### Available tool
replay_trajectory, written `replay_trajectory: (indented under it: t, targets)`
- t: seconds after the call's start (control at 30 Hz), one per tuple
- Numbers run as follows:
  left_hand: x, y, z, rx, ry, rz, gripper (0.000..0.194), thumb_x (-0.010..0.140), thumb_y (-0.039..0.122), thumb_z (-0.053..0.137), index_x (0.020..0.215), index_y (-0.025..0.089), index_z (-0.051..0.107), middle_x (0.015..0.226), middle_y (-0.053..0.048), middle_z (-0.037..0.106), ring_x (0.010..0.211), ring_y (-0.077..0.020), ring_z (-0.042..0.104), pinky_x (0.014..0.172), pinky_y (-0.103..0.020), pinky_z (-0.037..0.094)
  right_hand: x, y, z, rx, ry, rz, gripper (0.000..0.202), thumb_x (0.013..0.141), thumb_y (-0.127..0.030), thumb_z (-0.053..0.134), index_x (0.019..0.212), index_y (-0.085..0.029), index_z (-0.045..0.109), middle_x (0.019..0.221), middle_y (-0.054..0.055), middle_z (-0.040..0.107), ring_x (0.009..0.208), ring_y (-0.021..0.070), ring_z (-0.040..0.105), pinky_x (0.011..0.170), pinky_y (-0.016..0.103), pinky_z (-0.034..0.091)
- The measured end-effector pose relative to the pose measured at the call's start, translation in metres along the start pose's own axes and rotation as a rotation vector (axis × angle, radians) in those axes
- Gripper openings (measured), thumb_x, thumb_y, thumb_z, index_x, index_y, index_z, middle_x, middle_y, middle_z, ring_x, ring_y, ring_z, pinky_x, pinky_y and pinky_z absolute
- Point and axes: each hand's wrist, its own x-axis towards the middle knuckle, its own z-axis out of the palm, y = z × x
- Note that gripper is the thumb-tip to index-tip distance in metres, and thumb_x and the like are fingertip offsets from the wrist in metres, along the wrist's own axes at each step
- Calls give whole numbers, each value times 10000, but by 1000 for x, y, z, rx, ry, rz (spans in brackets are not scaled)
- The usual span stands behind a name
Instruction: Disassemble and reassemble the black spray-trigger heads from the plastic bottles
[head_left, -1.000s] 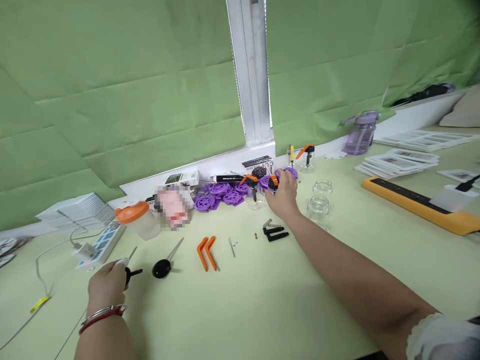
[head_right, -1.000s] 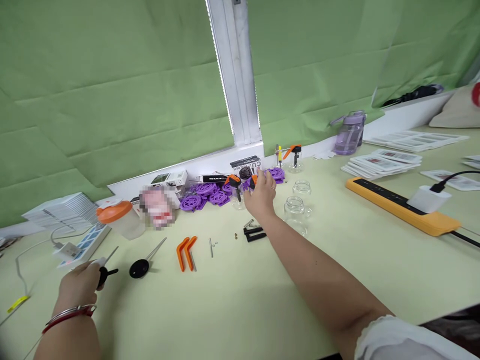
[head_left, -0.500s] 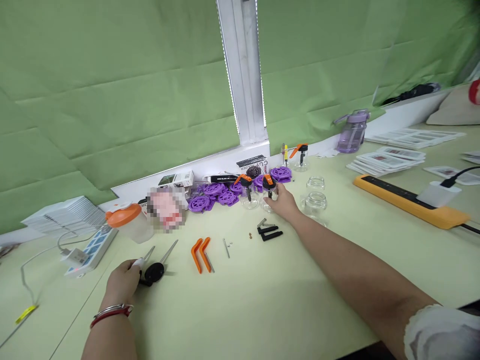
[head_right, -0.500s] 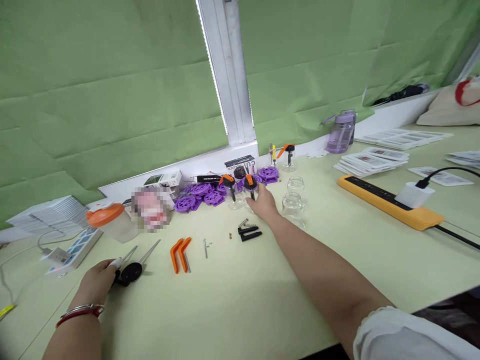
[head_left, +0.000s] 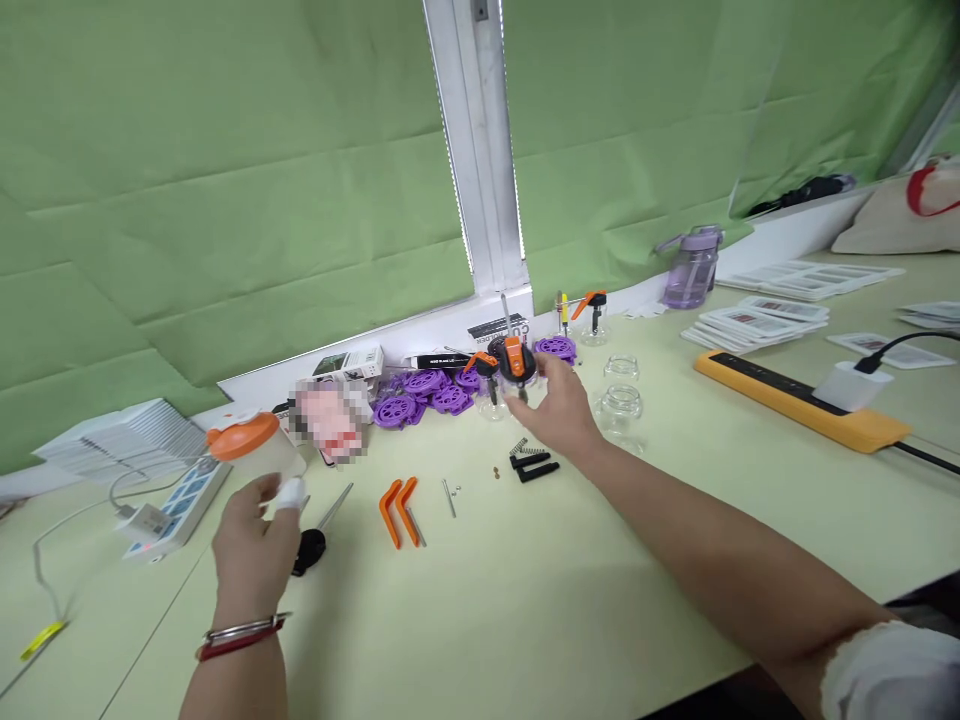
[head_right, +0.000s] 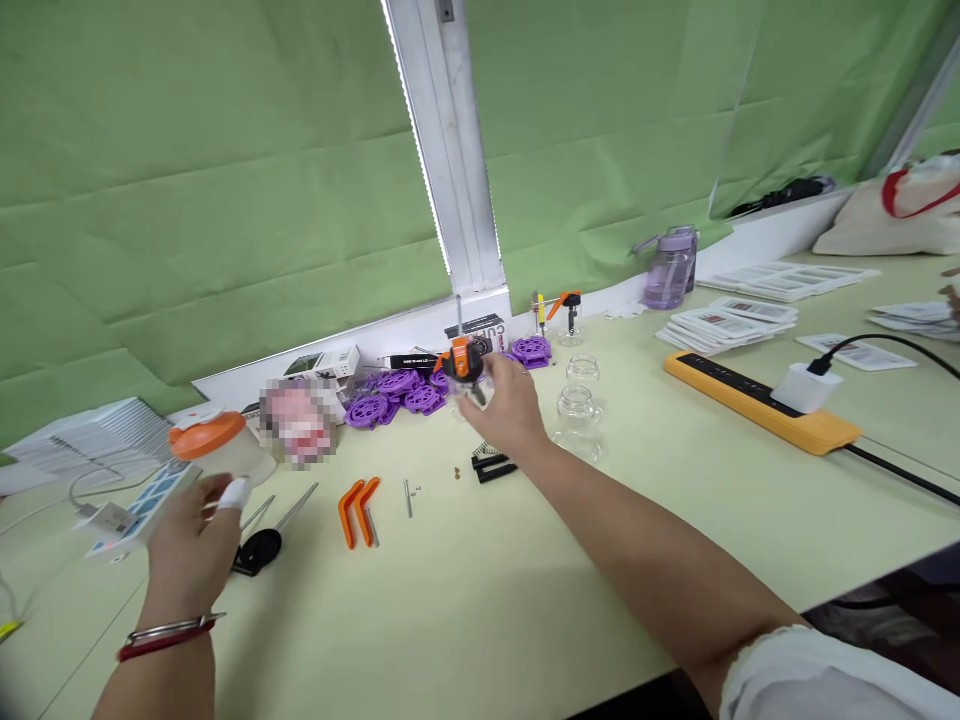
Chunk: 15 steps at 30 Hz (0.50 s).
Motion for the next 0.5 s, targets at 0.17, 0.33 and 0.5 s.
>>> replay_trajectory:
  t: [0.17,0.33,0.5]
  targets:
    - [-75,100,10,-719,-489,338,802,614,256,727,1322,260,350,1240,-110,502,1087,-275,512,905,-381,428,-41,-63,-11,-19,-206,-220,454,664,-417,645,1028,-181,514,864,91,577,800,253,509,750,383,371]
    - [-117,129,31,-914,-557,22,672,651,210,705,1246,282,400,1088,-72,575,914,-220,588,755,-319,486,-81,-84,-18,57,-466,-278,345,687,-390,620,926,-159,530,825,85,591,739,218,507,664,341,370]
    - [-103,107,40,-1152,-709,-99,399,663,176,672,1040,216,546,784,-10,602,704,-176,593,684,-309,470,-84,-60,-29,402,-722,27,311,853,-465,458,852,-174,568,769,46,606,670,153,521,600,279,384]
